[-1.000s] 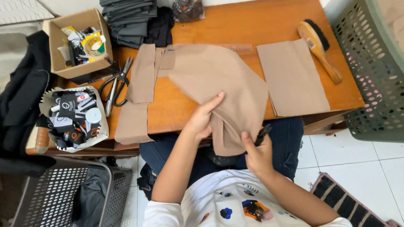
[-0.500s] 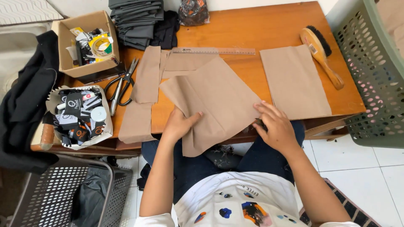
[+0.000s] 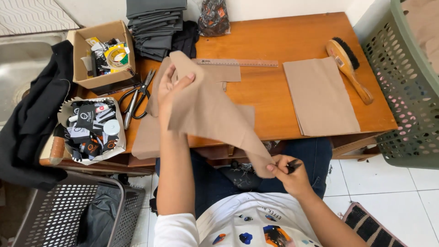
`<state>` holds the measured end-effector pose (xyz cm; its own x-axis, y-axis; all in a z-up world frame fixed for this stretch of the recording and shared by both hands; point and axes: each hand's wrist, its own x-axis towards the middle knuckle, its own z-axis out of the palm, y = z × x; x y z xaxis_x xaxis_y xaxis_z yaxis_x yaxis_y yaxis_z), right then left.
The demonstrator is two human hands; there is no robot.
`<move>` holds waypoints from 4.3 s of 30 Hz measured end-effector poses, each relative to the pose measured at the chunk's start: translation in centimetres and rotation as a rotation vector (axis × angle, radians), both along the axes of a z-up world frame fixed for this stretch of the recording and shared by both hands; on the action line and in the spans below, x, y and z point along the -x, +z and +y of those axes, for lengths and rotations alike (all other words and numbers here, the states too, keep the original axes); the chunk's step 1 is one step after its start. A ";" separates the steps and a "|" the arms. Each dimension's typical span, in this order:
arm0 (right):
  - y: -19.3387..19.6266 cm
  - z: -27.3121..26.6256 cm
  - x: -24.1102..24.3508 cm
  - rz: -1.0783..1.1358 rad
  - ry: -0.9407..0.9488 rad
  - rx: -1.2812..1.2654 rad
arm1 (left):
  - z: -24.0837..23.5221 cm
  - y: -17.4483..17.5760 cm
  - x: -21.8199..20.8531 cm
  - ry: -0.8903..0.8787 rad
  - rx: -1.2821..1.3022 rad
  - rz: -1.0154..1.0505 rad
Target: Cutting rectangular pieces of fabric using scissors and a ruler on a wooden workbench.
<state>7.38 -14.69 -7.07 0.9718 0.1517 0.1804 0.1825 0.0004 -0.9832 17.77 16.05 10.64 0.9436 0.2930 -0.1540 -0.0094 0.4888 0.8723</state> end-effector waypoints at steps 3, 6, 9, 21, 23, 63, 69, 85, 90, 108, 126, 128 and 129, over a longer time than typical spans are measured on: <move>5.3 3.6 1.3 0.374 0.149 -0.619 | -3.4 0.3 -4.5 0.016 0.054 -0.038; 7.4 5.5 0.6 0.469 0.077 -0.660 | -8.9 0.6 -7.8 0.116 0.028 -0.169; 8.8 6.2 0.1 0.588 -0.153 -0.495 | -11.2 -1.2 -9.8 -0.076 -0.178 -0.091; 3.8 3.0 0.2 0.422 -0.332 -0.257 | -8.6 -9.9 11.4 -1.326 -0.235 0.153; 3.6 2.9 0.3 0.396 -0.312 -0.247 | -9.7 -14.5 11.9 -1.104 -0.178 0.192; 1.1 0.2 3.6 0.408 0.089 -0.401 | -16.7 -16.8 10.6 -0.356 0.242 0.323; 0.0 0.6 3.8 0.415 0.119 -0.391 | -17.9 -17.3 10.9 -0.280 0.148 0.335; 0.5 1.7 3.1 0.455 0.068 -0.401 | -18.9 -15.1 11.2 -0.212 0.145 0.400; 0.8 2.1 2.9 0.452 0.040 -0.417 | -19.2 -13.4 11.4 -0.265 0.067 0.399; 0.2 1.8 2.6 0.422 0.038 -0.409 | -19.7 -14.0 11.9 -0.230 0.076 0.360; 0.8 2.3 2.4 0.390 0.022 -0.456 | -19.7 -11.4 12.0 -0.223 0.203 0.381; 0.5 2.2 2.3 0.383 0.019 -0.447 | -19.7 -11.7 12.0 -0.224 0.232 0.380; 0.3 2.2 2.3 0.374 0.018 -0.437 | -19.7 -11.9 12.0 -0.224 0.262 0.376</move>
<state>5.10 -12.51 -6.74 0.9795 0.1578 -0.1255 -0.1817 0.4214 -0.8885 5.80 -3.64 -1.26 0.8440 -0.0042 -0.5364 0.4120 0.6453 0.6433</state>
